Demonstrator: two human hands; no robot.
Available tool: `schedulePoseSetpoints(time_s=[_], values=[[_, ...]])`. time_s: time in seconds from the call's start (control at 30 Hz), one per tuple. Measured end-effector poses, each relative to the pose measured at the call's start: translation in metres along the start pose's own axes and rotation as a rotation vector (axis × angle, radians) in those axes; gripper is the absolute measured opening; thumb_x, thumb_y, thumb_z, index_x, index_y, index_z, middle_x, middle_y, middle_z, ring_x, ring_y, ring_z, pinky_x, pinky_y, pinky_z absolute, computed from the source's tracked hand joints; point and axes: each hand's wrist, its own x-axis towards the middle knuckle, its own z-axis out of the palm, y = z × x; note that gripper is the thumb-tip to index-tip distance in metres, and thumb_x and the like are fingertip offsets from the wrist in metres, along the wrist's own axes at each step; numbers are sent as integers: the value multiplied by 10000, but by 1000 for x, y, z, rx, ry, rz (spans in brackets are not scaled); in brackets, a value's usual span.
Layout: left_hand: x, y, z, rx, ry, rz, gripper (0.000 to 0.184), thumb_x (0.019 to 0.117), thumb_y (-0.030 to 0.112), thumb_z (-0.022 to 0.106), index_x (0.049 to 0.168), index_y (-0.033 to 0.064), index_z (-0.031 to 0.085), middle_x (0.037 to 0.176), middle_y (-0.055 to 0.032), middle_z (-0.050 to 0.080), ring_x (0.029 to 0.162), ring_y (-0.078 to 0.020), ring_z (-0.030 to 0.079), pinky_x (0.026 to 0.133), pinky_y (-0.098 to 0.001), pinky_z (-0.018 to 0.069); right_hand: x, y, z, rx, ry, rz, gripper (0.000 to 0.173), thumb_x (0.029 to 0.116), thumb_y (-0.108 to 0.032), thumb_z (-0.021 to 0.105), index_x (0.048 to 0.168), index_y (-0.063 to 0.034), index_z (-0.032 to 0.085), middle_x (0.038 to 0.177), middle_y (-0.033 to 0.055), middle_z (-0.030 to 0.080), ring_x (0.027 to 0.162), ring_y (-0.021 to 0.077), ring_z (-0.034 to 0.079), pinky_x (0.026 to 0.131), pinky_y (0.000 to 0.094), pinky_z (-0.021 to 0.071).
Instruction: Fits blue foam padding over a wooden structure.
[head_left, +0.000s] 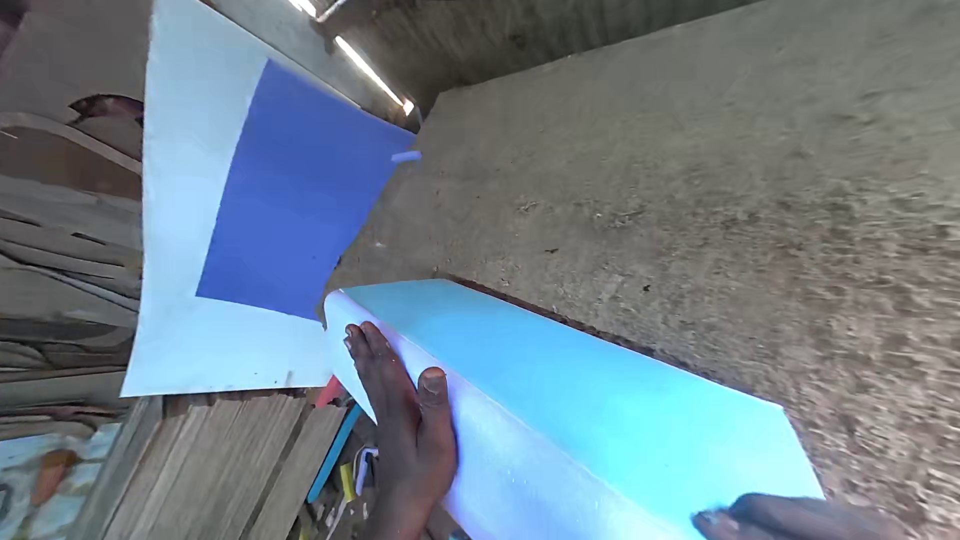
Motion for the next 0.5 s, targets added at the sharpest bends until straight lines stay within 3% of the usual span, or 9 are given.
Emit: schedulePoseSetpoints(time_s=[0.07,0.1,0.17,0.23,0.33,0.4,0.47,0.5], values=[[-5,10,-2,40,-18,90,934,1018,698,200,1630,-6,134,1702,-238,65,1580,-402,28,1262,-618,82,5,8,-4,-52,33,-38,482,1025,-587,366,1126,-221,663,1164,-68,625,1203,67,521,1090,252,332],[-11,19,-2,47,-35,156,938,1022,686,220,1616,-38,155,1689,-271,85,1574,-430,38,1258,-633,76,5,9,-5,-38,35,-25,479,1042,-577,332,1152,-248,662,1262,-111,629,1331,73,469,1178,282,270],[-29,44,0,61,-61,273,1016,995,729,237,1577,-103,211,1650,-343,137,1554,-485,76,1250,-652,74,3,15,-1,69,45,-15,695,996,-719,214,1218,-256,682,1343,-122,654,1446,120,411,1265,376,167],[-43,62,3,95,-62,299,1066,971,763,214,1556,-128,244,1624,-384,163,1537,-527,93,1245,-664,67,-5,25,3,87,47,-28,812,968,-772,140,1205,-215,682,1285,-70,700,1382,111,493,1250,400,159],[-55,81,5,107,-121,373,1112,934,809,224,1542,-119,304,1598,-396,228,1522,-541,148,1226,-689,77,-10,32,7,-8,45,-87,755,1008,-705,122,1183,-201,656,1263,-45,712,1324,95,546,1214,380,223],[-70,103,8,117,-184,457,1123,899,855,242,1531,-64,382,1568,-355,349,1515,-494,243,1223,-674,121,-10,21,8,-57,32,4,583,1051,-616,252,1118,-218,673,1211,-69,729,1275,65,577,1189,345,256],[-78,120,10,127,-208,536,1047,912,835,274,1524,1,437,1559,-296,415,1509,-464,289,1221,-658,132,12,-18,-9,-53,-95,416,511,1036,-571,421,1016,-160,724,1152,-70,746,1225,29,591,1176,311,286],[-84,126,13,126,-197,587,973,928,809,292,1511,55,484,1555,-254,447,1503,-437,322,1224,-645,149,-2,10,2,-115,59,212,512,1037,-530,417,995,-147,754,1102,-32,774,1163,72,655,1117,336,354]])
